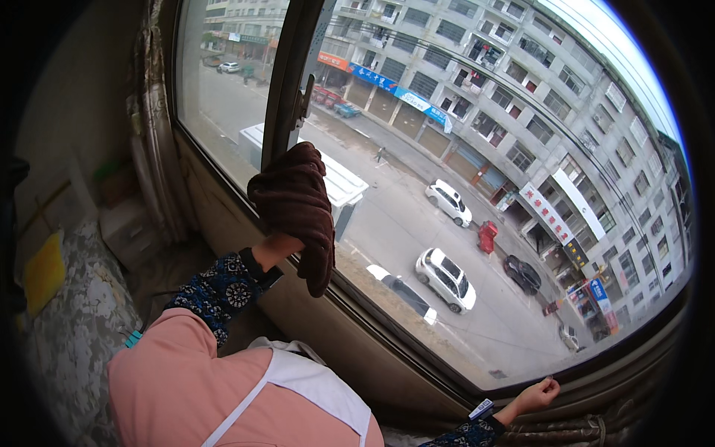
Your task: The person wipes the window glass and frame with a cloth, then dips the cloth into a red bucket of soapy water and wrings it out. They continue wiping the window frame and sill, using a small tool to scrape debris from the track, and finish by closing the window.
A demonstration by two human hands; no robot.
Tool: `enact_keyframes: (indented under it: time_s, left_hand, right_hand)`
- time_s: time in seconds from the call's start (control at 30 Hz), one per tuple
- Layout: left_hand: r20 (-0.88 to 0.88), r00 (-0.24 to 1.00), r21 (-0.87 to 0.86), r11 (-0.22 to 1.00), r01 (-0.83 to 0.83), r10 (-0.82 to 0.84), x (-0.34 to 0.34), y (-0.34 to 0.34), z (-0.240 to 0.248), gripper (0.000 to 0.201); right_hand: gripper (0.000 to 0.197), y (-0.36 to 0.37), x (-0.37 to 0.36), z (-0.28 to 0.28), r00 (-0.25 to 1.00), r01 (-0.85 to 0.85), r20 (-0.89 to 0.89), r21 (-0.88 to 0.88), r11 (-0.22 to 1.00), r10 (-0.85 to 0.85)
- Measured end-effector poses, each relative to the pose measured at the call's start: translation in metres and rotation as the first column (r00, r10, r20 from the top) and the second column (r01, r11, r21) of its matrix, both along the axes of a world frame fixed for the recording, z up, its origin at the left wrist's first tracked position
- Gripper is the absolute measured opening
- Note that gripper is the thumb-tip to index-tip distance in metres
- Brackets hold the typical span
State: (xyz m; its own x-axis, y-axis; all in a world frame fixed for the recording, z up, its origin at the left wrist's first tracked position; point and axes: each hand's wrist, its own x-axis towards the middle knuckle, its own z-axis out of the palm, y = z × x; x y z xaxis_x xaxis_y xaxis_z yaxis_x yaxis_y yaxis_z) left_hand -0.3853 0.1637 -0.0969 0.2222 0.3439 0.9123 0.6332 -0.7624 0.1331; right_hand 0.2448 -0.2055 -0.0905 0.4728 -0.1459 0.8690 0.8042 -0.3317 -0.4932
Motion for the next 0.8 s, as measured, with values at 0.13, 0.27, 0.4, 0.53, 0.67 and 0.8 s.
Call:
enact_keyframes:
  time_s: [0.13,0.27,0.4,0.53,0.67,0.8]
  left_hand:
    - [-0.182,0.974,-0.010,0.991,-0.136,0.132,0.019,0.012,-0.002,0.041]
    - [-0.128,0.986,0.044,0.994,-0.105,0.109,0.045,0.020,0.021,0.045]
    - [0.127,0.990,0.201,0.979,0.036,-0.062,0.051,0.003,0.071,0.044]
    - [0.305,0.939,0.440,0.898,0.008,-0.158,0.055,-0.005,0.135,0.043]
    - [0.315,0.946,0.486,0.870,-0.086,-0.082,0.090,0.018,0.200,0.044]
    - [0.375,0.926,0.705,0.636,-0.314,0.041,0.118,0.042,0.332,0.043]
  right_hand:
    - [0.012,-0.007,0.017,0.000,0.999,0.008,-0.038,0.026,1.000,-0.007]
    - [0.015,-0.015,0.024,-0.001,0.990,-0.032,-0.133,0.049,0.998,0.038]
    - [0.017,-0.021,0.029,-0.001,0.988,0.028,-0.155,0.028,0.999,-0.024]
    - [0.018,-0.022,0.036,-0.002,0.972,0.015,-0.237,0.038,0.999,-0.005]
    - [0.017,-0.020,0.037,-0.005,0.980,-0.017,-0.196,0.069,0.998,0.030]
    - [0.017,-0.019,0.029,-0.004,0.980,-0.021,-0.195,0.052,0.998,0.030]
